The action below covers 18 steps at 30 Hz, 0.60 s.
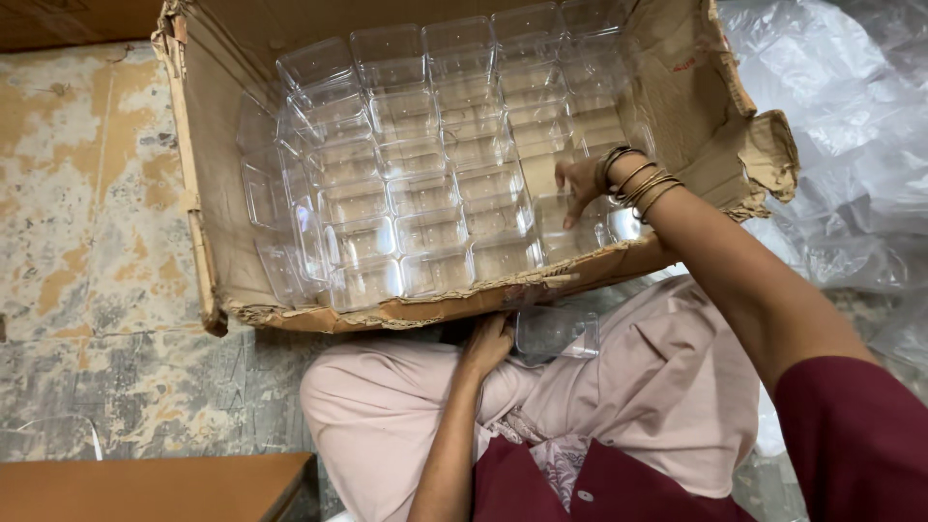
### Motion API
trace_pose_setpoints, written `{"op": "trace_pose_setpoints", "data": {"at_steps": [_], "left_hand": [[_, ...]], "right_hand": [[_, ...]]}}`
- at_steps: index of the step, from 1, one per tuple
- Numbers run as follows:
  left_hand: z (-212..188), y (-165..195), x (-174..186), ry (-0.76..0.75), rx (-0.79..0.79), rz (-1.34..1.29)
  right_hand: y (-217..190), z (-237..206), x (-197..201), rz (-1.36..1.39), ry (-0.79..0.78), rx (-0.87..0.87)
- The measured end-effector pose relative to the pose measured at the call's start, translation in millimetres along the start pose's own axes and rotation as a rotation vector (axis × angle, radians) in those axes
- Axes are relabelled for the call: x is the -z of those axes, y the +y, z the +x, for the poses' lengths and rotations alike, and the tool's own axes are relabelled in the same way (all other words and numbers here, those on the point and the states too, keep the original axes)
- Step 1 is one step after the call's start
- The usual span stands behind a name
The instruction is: The person sits on the floor and removes clear plastic containers from plastic bags one at a time, then stacks the containers into an open cardboard box. They occasionally set a filled bag aside and reach for another bag of containers.
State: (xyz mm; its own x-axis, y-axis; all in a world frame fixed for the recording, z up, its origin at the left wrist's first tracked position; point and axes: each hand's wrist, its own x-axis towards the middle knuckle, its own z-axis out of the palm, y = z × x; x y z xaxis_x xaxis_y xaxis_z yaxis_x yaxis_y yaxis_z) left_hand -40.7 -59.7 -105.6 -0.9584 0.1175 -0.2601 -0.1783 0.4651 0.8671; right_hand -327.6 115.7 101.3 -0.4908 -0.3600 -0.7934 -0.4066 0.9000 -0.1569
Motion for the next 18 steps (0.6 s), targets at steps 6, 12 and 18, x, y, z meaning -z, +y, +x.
{"op": "trace_pose_setpoints", "data": {"at_steps": [6,12,18], "left_hand": [[-11.2,21.2,12.5,-0.009,0.011,-0.053],[-20.1,38.7,20.5,0.081,-0.107,-0.04],[-20.5,47.8,24.2,0.024,0.002,0.061]], "right_hand": [[-0.1,-107.3,3.7,0.702,0.54,0.402],[-29.5,-165.0,-92.2,0.43,0.004,0.891],[-57.4,-154.2,-148.2,0.064,0.386,0.62]]}}
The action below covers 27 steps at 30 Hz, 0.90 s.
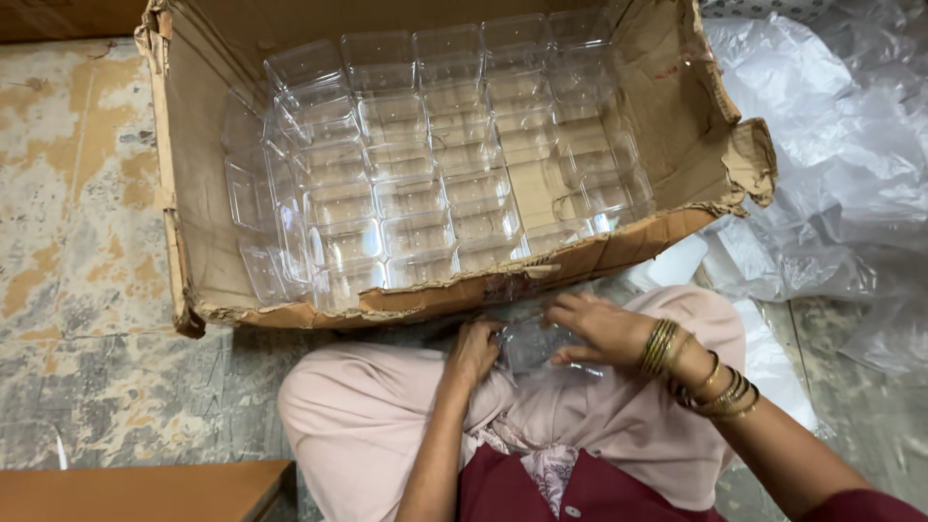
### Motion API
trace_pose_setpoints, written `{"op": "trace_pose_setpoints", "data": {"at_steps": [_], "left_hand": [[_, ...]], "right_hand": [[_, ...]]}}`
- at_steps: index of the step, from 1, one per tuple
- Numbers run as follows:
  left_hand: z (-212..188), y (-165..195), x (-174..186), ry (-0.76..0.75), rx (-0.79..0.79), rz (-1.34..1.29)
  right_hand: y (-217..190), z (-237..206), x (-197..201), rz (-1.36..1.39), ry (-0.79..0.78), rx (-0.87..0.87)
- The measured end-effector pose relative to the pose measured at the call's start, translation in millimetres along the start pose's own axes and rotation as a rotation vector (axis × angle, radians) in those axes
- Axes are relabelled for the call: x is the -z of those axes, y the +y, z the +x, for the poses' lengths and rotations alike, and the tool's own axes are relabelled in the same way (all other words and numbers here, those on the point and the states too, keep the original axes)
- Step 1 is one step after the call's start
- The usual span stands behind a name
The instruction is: The person sits on the floor and removes clear plastic containers from plastic bags one at a time, then stacks the containers into an open cardboard box. They occasionally set a filled bag aside and reach for another bag of containers.
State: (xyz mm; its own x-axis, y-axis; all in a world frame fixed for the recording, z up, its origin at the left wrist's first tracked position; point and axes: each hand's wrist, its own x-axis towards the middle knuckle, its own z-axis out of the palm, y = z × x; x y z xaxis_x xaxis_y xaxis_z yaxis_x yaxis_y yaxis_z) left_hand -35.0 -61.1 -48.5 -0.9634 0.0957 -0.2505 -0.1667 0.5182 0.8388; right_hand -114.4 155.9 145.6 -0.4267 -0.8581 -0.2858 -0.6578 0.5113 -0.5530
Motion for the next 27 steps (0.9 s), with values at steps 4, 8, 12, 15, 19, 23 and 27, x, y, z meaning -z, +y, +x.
{"op": "trace_pose_setpoints", "data": {"at_steps": [4,8,12,15,19,23,27], "left_hand": [[6.0,-3.0,-3.2,-0.003,-0.032,-0.054],[13.0,-12.8,-9.7,0.008,-0.062,-0.081],[17.3,-28.5,-17.9,0.021,-0.072,-0.125],[20.8,-39.4,-24.9,0.021,-0.07,-0.087],[21.2,-44.9,-29.1,-0.038,-0.002,-0.079],[20.6,-41.1,-25.5,-0.069,0.041,-0.058],[19.1,-35.5,-22.2,0.018,-0.068,-0.068]], "right_hand": [[25.8,-1.2,55.8,0.19,0.04,0.159],[105.1,68.2,148.0,-0.006,0.274,-0.241],[186.9,125.3,162.8,-0.108,-0.005,-0.974],[216.9,131.4,115.6,-0.237,0.247,-0.926],[209.4,148.7,96.7,-0.276,0.159,-1.15],[170.4,126.9,142.6,0.106,0.275,-1.048],[72.9,55.7,145.8,0.076,0.599,-0.534]]}}
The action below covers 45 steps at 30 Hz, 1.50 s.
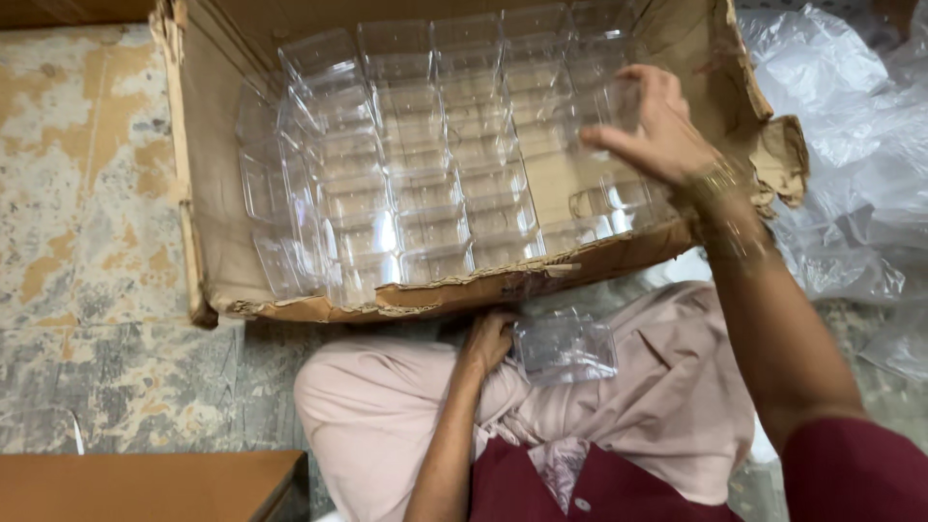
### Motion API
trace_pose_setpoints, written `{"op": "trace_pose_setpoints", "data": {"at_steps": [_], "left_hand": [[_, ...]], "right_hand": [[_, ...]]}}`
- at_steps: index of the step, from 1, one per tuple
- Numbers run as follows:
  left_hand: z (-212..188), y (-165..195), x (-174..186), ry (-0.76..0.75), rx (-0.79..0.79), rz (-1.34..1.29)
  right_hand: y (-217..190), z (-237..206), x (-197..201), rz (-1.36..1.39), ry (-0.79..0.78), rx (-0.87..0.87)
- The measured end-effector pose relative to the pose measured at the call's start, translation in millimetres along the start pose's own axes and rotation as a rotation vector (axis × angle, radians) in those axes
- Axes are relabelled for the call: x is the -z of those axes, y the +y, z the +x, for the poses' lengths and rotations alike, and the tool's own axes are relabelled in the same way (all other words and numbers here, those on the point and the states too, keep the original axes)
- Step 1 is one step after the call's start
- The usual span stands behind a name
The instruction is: The person sits on the floor and removes clear plastic containers from plastic bags one at a time, then stacks the containers into an open cardboard box. They occasionally set a filled bag aside and reach for another bag of containers.
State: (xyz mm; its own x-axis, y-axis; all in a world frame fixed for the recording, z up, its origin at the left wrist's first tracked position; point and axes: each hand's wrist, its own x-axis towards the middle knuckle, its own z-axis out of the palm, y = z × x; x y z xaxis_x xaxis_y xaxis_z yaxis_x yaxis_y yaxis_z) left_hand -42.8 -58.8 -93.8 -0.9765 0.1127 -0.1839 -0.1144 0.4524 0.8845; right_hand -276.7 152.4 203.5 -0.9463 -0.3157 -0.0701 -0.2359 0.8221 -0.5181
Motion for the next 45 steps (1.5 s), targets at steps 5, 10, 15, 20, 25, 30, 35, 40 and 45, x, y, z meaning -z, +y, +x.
{"op": "trace_pose_setpoints", "data": {"at_steps": [5,10,15,20,25,30,35,40,45], "left_hand": [[-8.0,7.0,4.8,-0.075,0.086,-0.023],[-12.5,20.4,8.2,-0.026,-0.019,0.111],[-18.3,27.9,10.8,-0.013,-0.075,0.155],[-18.1,27.1,12.1,-0.056,0.008,0.112],[-9.4,22.1,7.6,0.027,0.01,0.088],[-0.7,9.0,2.6,-0.043,0.148,0.052],[7.7,-7.5,-4.5,-0.115,0.14,-0.004],[10.8,-12.2,-8.3,-0.174,0.265,0.098],[9.1,-4.7,-3.8,-0.07,0.1,-0.091]], "right_hand": [[-54.4,-167.3,-17.0,-0.256,0.089,0.308],[-93.8,-230.1,-73.0,-0.399,-0.131,-0.226],[-77.8,-223.8,-65.7,-0.437,-0.071,-0.054],[-9.9,-109.9,-3.1,-0.383,0.073,0.087],[45.5,60.4,-11.6,-0.62,-0.457,0.018],[101.1,97.0,-69.0,-0.67,-0.826,-0.287],[127.9,97.9,-108.2,-0.628,-0.808,-0.277],[107.9,102.1,-70.6,-0.338,-0.365,-0.349],[20.1,29.9,0.6,0.093,0.15,-0.047]]}}
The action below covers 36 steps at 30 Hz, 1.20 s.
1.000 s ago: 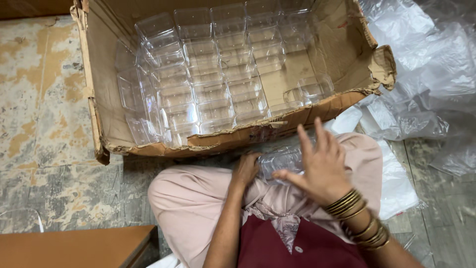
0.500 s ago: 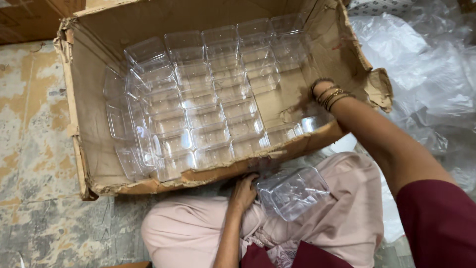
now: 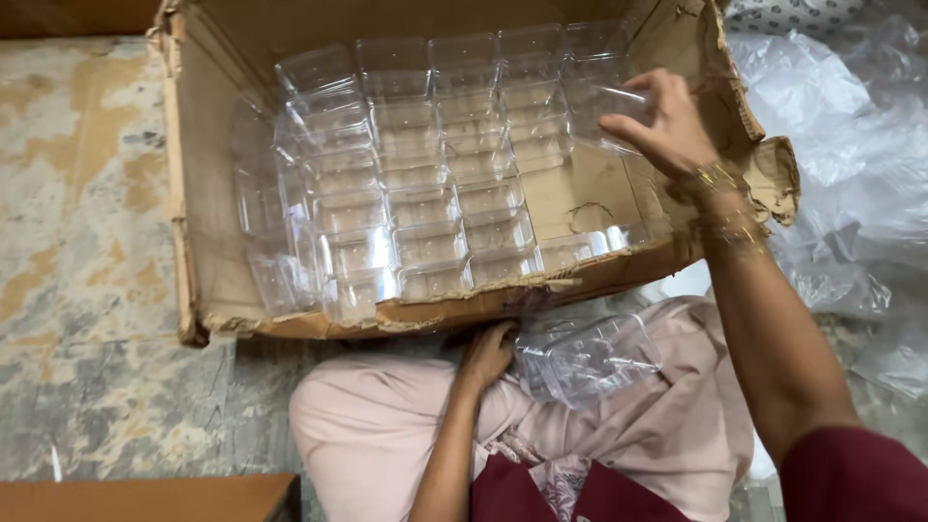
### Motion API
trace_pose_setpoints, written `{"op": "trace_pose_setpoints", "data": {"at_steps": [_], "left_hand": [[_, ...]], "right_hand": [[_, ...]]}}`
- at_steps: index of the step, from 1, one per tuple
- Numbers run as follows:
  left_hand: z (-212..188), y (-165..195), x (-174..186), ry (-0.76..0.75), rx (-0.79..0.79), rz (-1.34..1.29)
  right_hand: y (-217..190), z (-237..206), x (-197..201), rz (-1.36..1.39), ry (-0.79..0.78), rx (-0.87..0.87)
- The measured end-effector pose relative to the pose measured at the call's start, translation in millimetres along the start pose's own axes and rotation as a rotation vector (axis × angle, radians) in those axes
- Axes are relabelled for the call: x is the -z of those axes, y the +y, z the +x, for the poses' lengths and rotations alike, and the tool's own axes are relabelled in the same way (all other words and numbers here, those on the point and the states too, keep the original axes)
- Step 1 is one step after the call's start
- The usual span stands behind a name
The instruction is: The person sits on the floor and removes clear plastic containers from plastic bags one at a time, then stacks the containers into an open cardboard box. They occasionally set a filled bag aside and reach for another bag of containers.
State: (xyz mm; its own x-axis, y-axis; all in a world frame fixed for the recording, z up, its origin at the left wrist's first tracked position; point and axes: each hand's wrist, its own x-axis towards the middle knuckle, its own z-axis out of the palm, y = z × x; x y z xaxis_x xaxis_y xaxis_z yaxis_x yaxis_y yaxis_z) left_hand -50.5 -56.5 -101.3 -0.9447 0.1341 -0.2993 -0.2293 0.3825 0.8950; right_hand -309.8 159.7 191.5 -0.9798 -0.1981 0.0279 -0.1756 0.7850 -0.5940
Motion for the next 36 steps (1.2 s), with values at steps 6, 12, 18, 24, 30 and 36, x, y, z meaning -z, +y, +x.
{"op": "trace_pose_setpoints", "data": {"at_steps": [6,12,18,24,30,36], "left_hand": [[-6.8,7.1,3.8,0.006,-0.024,0.092],[-12.8,15.3,-0.7,0.083,-0.153,0.226],[-42.1,24.9,6.0,0.135,-0.245,0.261],[-52.2,37.5,6.8,0.129,-0.263,0.287],[-69.3,53.0,7.6,0.211,-0.236,0.356],[-140.4,106.0,33.5,0.358,-0.31,0.309]], "right_hand": [[-87.9,-151.4,76.9,-0.364,-0.267,0.438],[-131.3,-236.6,63.7,-0.875,-0.555,0.236],[-136.7,-256.4,12.7,-0.87,-0.499,0.017],[-73.3,-272.8,34.5,-0.475,-0.076,0.315],[28.9,-336.0,34.9,-0.07,0.367,0.168],[83.7,-401.3,-50.3,-0.496,0.375,-0.005]]}}
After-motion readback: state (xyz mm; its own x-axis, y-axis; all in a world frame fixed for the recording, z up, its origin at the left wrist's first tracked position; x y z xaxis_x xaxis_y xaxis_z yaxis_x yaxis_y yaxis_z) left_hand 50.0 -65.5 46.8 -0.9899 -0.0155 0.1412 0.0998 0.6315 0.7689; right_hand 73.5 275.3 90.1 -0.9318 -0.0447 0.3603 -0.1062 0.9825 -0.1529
